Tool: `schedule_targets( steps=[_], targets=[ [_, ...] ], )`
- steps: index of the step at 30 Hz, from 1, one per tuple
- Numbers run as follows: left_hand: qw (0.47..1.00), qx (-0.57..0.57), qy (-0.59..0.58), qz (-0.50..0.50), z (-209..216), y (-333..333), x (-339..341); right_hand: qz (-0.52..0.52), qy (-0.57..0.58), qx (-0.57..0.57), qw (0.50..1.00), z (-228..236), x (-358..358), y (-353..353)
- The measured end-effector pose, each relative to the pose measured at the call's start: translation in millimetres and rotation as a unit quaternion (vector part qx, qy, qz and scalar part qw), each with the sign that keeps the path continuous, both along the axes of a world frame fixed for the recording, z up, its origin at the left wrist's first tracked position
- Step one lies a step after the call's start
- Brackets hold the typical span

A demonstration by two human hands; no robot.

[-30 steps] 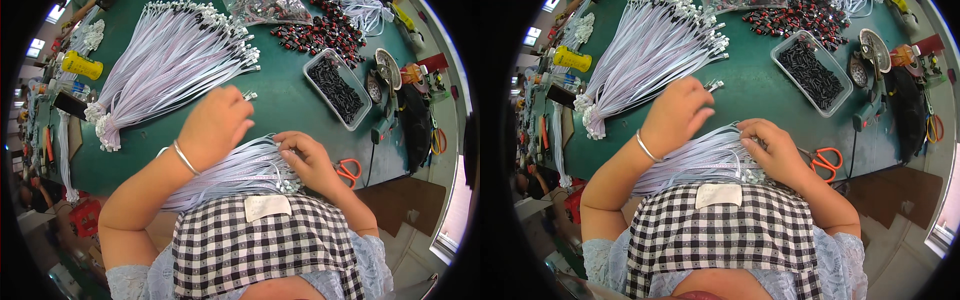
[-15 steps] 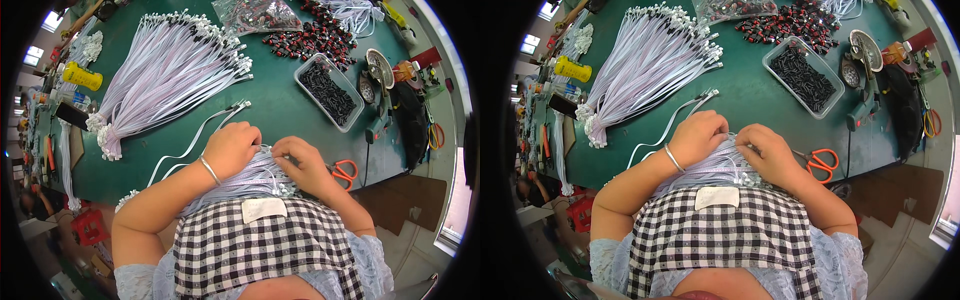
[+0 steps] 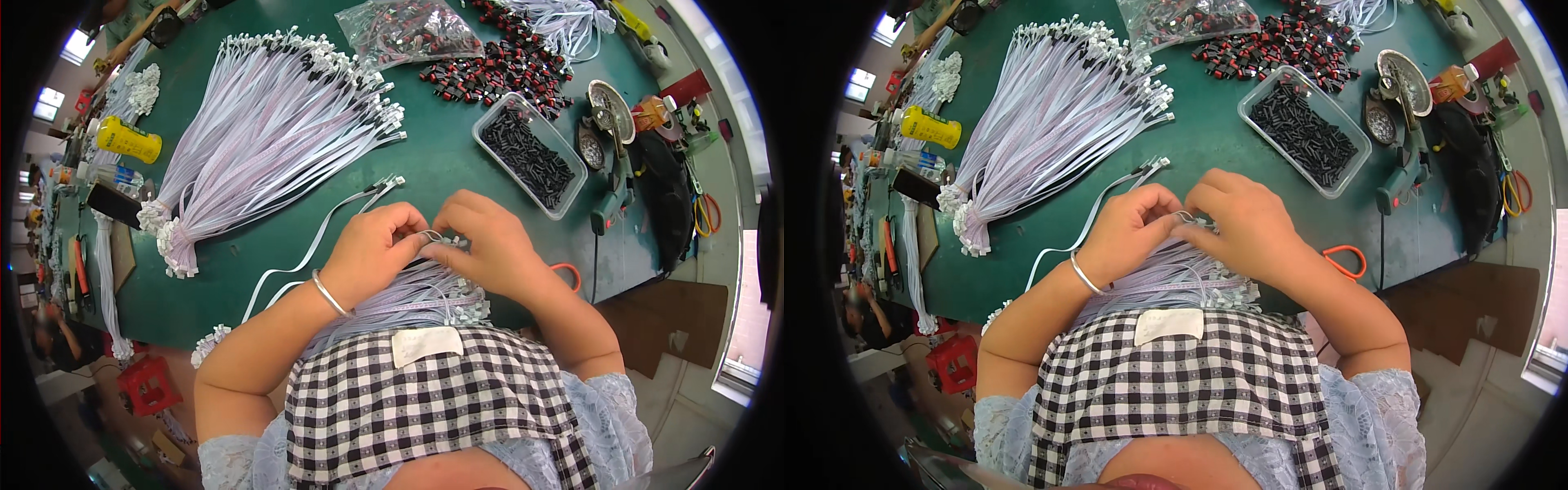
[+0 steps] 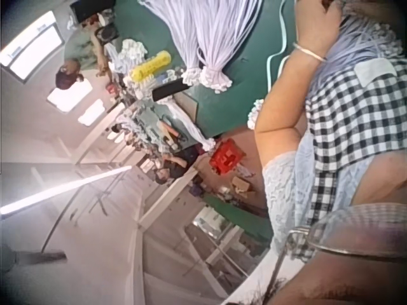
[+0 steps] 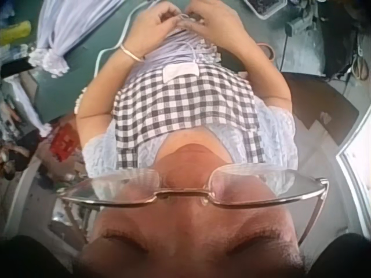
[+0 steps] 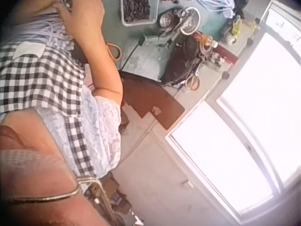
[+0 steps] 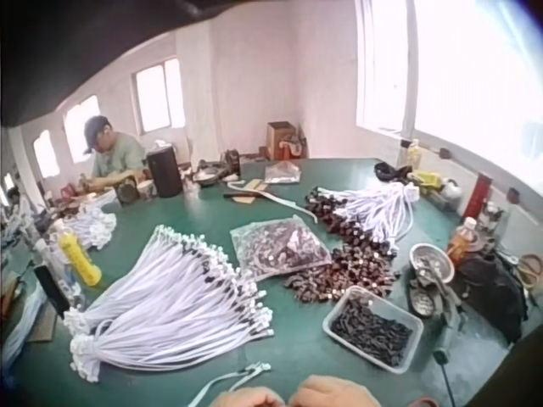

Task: The person attaches small black plastic clips to the ends of white ribbon-like cables. They repeatedly pick up a cable, insert a clip, and place the finished item on a growing pile. The person also uses orange-handled scissors to trim the ends of a bundle of cables.

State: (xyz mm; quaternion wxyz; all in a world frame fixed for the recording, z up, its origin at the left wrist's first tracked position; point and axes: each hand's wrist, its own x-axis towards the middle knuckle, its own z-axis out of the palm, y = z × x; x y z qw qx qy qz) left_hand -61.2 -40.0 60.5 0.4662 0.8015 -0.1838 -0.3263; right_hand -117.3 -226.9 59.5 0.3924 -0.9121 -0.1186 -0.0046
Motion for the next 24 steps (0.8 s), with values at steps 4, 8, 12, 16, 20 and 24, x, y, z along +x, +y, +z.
schedule_targets(
  steps=[4,8,12,16,20,24],
  targets=[
    [0.995,-0.01,-0.084,-0.054,-3,2,1,0.029,0.048,0.047,0.997,-15,2,-8],
    [0.993,-0.07,0.092,-0.027,-5,6,1,0.027,0.256,0.293,0.921,-20,-2,-18],
    [0.984,-0.077,0.156,-0.041,-10,8,1,-0.031,0.276,0.353,0.894,-22,1,-33],
    [0.981,-0.077,0.176,0.034,-1,-1,4,-0.169,-0.01,0.022,0.985,-19,18,-92],
    [0.99,-0.095,0.09,0.052,-13,-1,8,-0.21,0.028,-0.026,0.977,-9,39,-102],
    [0.986,-0.09,0.128,0.055,-10,1,3,-0.166,0.041,-0.106,0.98,12,37,-103]
  ],
)
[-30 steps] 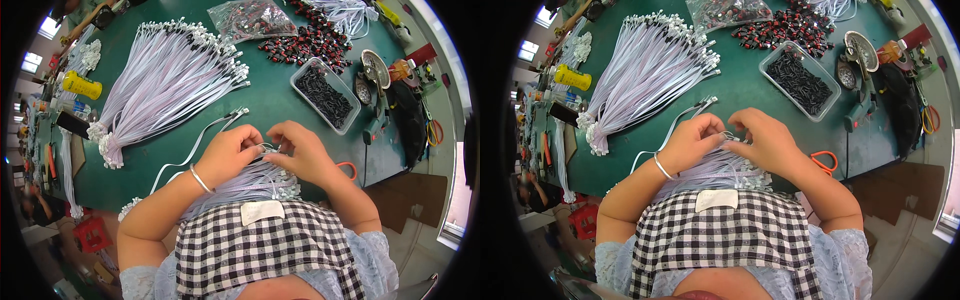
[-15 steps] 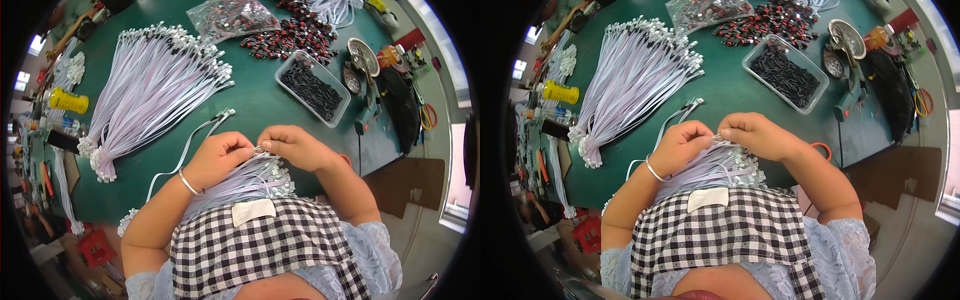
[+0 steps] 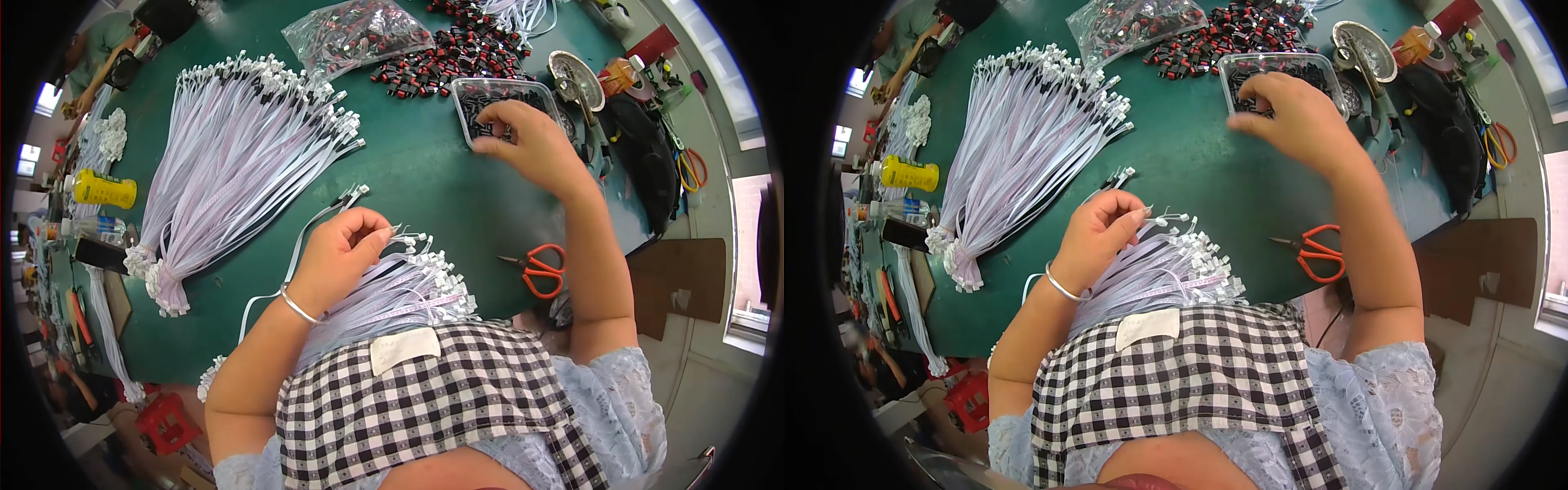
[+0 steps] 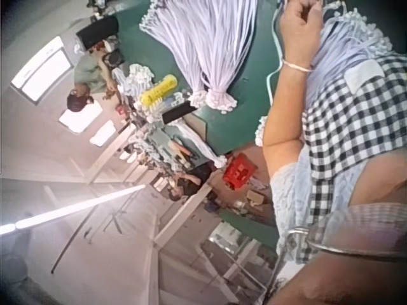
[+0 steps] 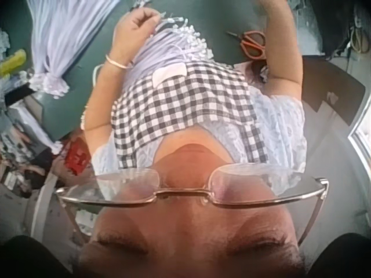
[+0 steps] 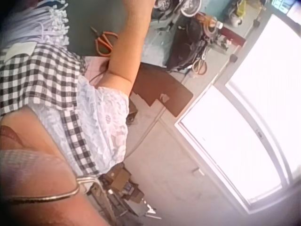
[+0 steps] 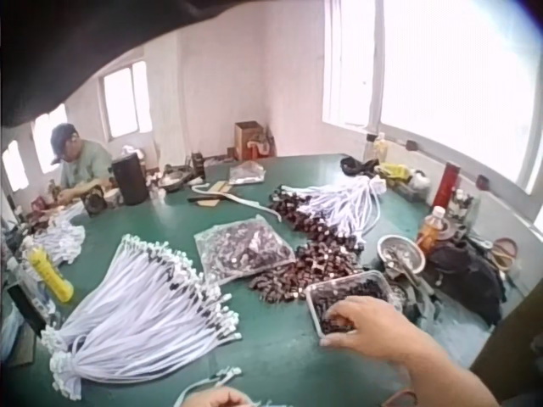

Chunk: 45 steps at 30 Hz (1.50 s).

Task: The person attaches small black plastic clips to the ends of white ribbon-like cables. They repeatedly pick up a cable, insert a clip, and place the finished item on a growing pile. The person also uses orange-handled scissors to trim the ends of a bundle of cables.

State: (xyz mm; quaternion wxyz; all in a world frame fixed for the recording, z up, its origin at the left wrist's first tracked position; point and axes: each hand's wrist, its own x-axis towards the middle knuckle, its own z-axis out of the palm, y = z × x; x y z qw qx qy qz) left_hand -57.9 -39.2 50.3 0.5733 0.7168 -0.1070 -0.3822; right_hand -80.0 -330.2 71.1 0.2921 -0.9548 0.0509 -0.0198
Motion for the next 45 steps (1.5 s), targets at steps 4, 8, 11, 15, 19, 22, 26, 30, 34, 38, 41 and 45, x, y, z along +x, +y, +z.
schedule_targets(
  steps=[4,8,11,15,19,22,26,30,34,38,41,45],
  targets=[
    [0.999,-0.033,-0.009,-0.005,-4,2,3,0.08,-0.103,-0.31,0.942,-27,-27,-28],
    [0.999,-0.018,-0.022,-0.021,-11,0,4,0.097,-0.094,-0.35,0.927,-44,-44,-13],
    [0.999,-0.02,-0.023,-0.017,-14,2,4,0.129,-0.087,-0.314,0.937,-42,-58,23],
    [0.999,-0.032,-0.015,-0.013,-9,0,4,0.073,-0.118,-0.301,0.944,-46,-46,26],
    [0.999,-0.033,0.022,0.026,3,-3,1,0.055,-0.073,-0.161,0.983,-35,-34,30],
    [0.998,-0.016,0.041,0.035,5,-3,3,0.036,-0.099,-0.074,0.992,-28,-20,11],
    [0.996,-0.041,0.074,0.02,7,-7,0,0.033,-0.081,-0.12,0.989,-48,6,1],
    [0.996,-0.031,0.078,0.02,4,-3,-3,0.064,-0.02,-0.143,0.987,-48,15,2],
    [0.993,-0.045,0.11,0.009,2,0,-2,0.052,-0.036,-0.153,0.986,-44,11,5],
    [0.992,-0.042,0.118,0.013,2,-2,-4,0.024,-0.055,-0.106,0.993,-30,1,7],
    [0.991,-0.046,0.123,0.004,5,1,-2,0.055,0.004,0.13,0.99,-5,-12,25],
    [0.991,-0.044,0.127,-0.018,11,-1,-3,0.167,0.029,0.247,0.954,-3,-28,65]
  ],
)
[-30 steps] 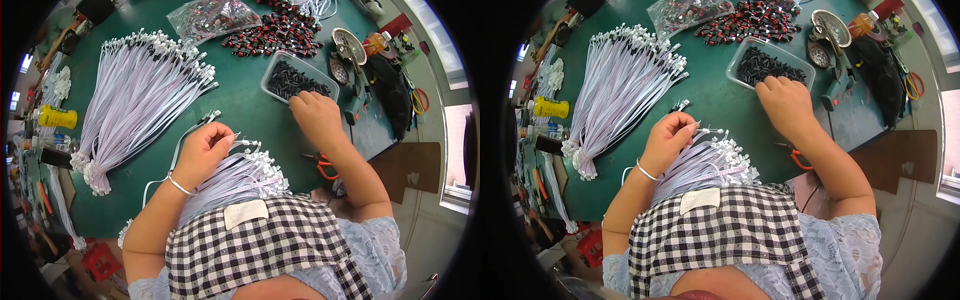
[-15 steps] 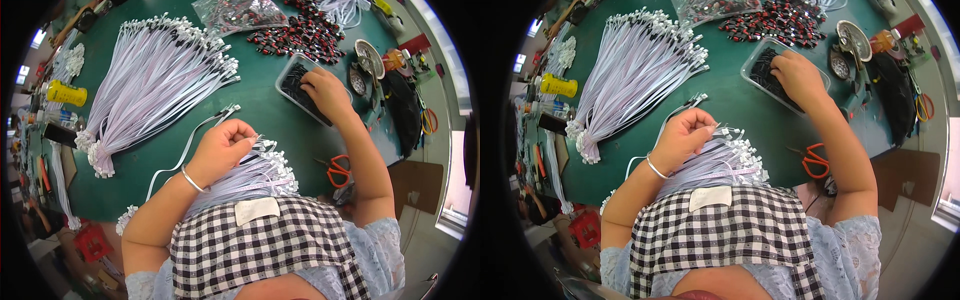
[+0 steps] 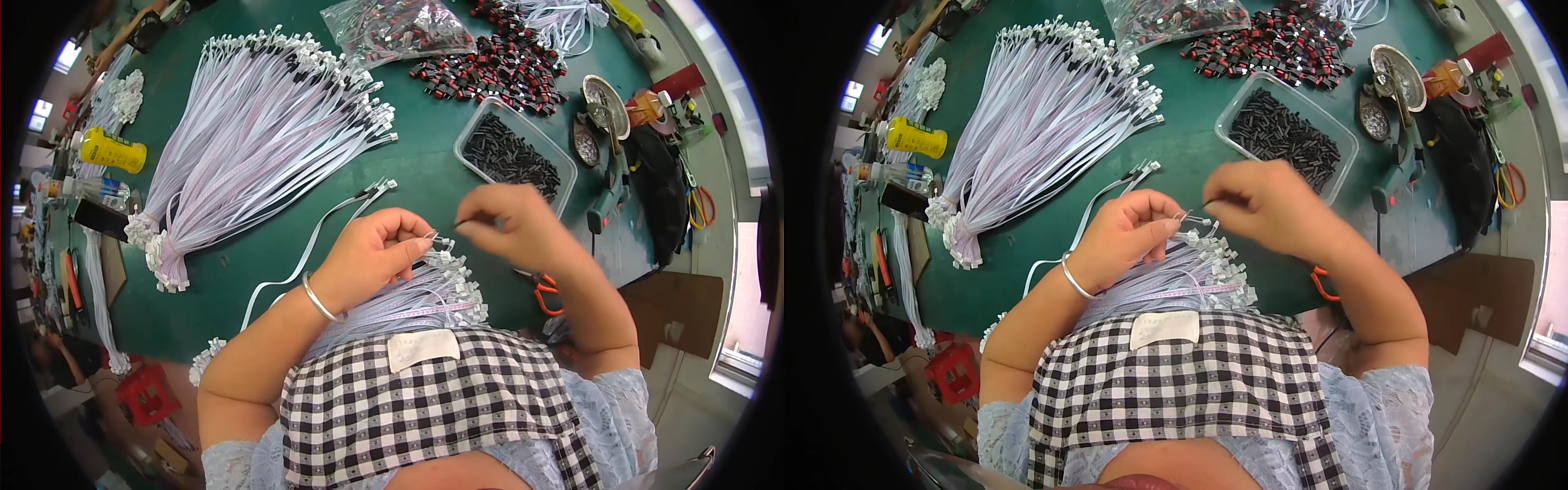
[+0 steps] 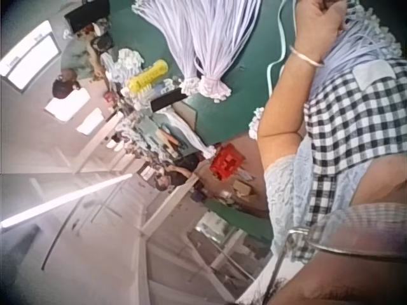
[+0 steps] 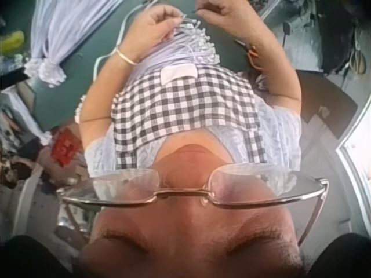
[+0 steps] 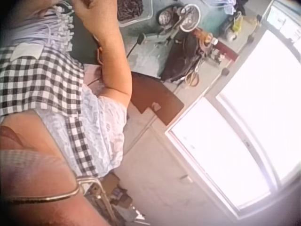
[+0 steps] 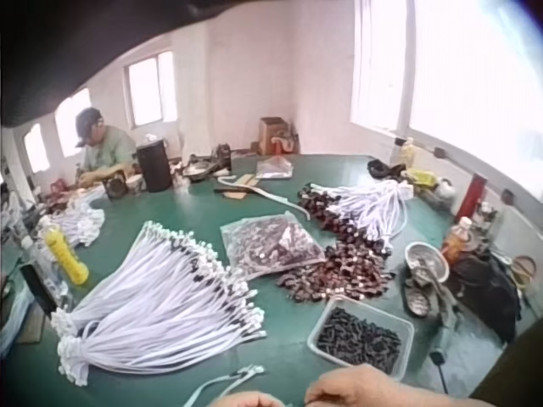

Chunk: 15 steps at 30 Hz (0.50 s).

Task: The person attaches small black plastic clips to the ends of white ribbon-like cables. They repeatedly pick up a cable, insert a clip, and place the finished item on a growing pile. The person also uses orange-handled scissors to trim the ends of a bundle of cables.

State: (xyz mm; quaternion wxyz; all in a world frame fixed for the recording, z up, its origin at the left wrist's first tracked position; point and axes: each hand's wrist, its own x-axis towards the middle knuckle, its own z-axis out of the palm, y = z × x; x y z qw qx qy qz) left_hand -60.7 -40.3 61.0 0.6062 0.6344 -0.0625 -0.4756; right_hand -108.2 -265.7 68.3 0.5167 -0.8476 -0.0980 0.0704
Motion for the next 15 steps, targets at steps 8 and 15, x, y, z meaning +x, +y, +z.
schedule_targets(
  steps=[8,15],
  targets=[
    [1.0,0.001,-0.028,0.01,0,1,-1,0.017,0.023,-0.006,1.0,-1,-1,23],
    [0.997,-0.027,-0.023,0.066,-7,2,0,-0.093,-0.116,-0.019,0.989,-20,-10,46]
  ],
)
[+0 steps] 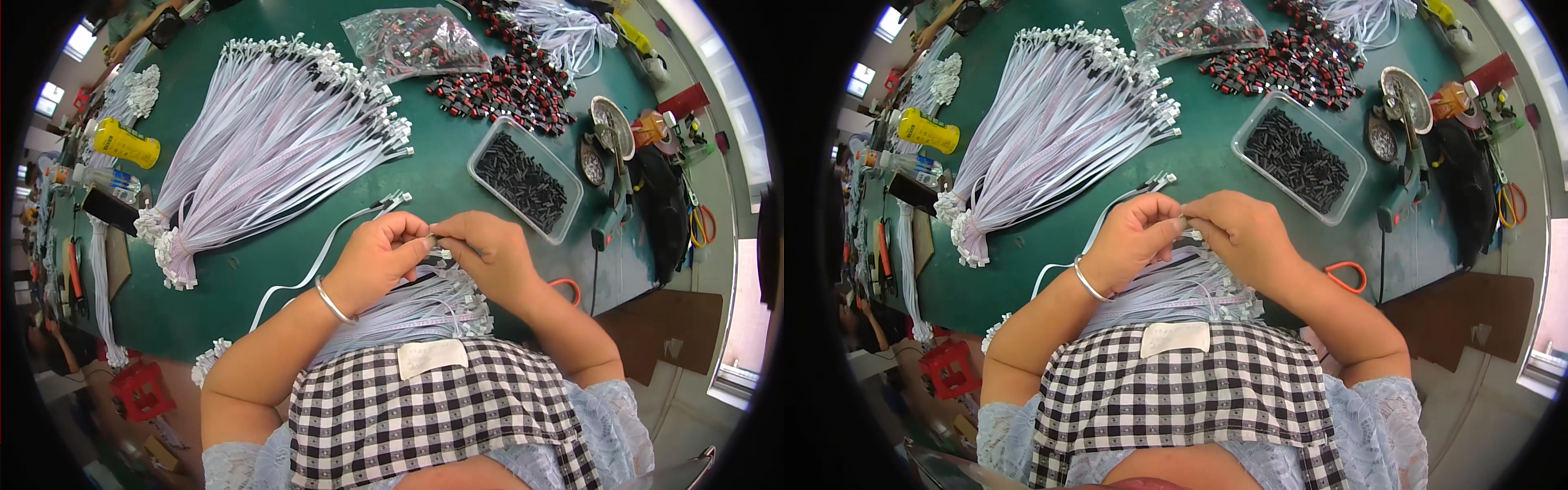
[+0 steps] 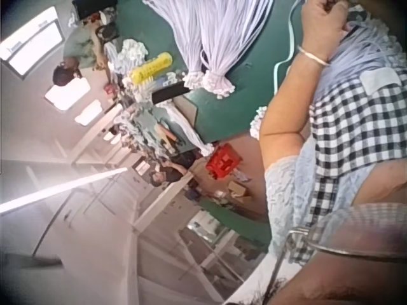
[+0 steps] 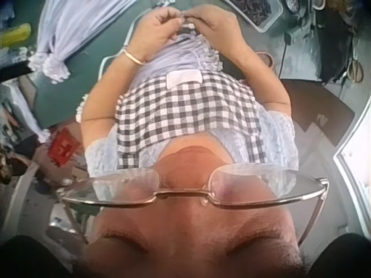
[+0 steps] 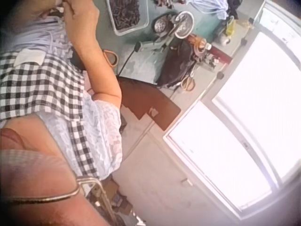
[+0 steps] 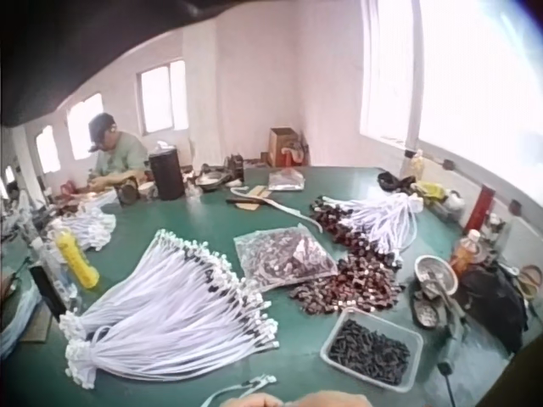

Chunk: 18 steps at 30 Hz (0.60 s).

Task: The person attaches small black plastic clips to the ends of white ribbon-like cables. They repeatedly pick up a cable, insert a clip, and place the finished item on a growing pile. The person also uses orange-handled scissors to trim the ends of a bundle of cables.

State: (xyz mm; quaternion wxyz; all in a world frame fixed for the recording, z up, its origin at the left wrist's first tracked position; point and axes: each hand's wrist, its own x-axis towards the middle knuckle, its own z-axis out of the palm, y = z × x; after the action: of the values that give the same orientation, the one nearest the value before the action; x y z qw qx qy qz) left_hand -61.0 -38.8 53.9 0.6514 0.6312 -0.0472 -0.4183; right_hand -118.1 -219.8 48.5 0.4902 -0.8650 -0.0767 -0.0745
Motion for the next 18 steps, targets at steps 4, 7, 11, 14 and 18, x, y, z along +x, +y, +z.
schedule_targets(
  steps=[4,7,11,14,18],
  targets=[
    [1.0,-0.001,0.004,-0.003,1,0,1,-0.03,0.0,0.057,0.998,-6,-1,-1],
    [1.0,0.006,-0.028,-0.003,1,-1,1,-0.03,0.028,0.033,0.999,5,5,-16],
    [0.999,0.003,-0.038,-0.021,1,-1,1,0.011,0.02,-0.032,0.999,1,3,-25],
    [0.998,0.014,-0.05,-0.043,-2,1,2,0.038,0.024,-0.058,0.997,1,-1,-18],
    [0.996,0.015,-0.075,-0.056,-9,2,1,0.041,0.014,-0.041,0.998,3,-2,-8]
  ],
)
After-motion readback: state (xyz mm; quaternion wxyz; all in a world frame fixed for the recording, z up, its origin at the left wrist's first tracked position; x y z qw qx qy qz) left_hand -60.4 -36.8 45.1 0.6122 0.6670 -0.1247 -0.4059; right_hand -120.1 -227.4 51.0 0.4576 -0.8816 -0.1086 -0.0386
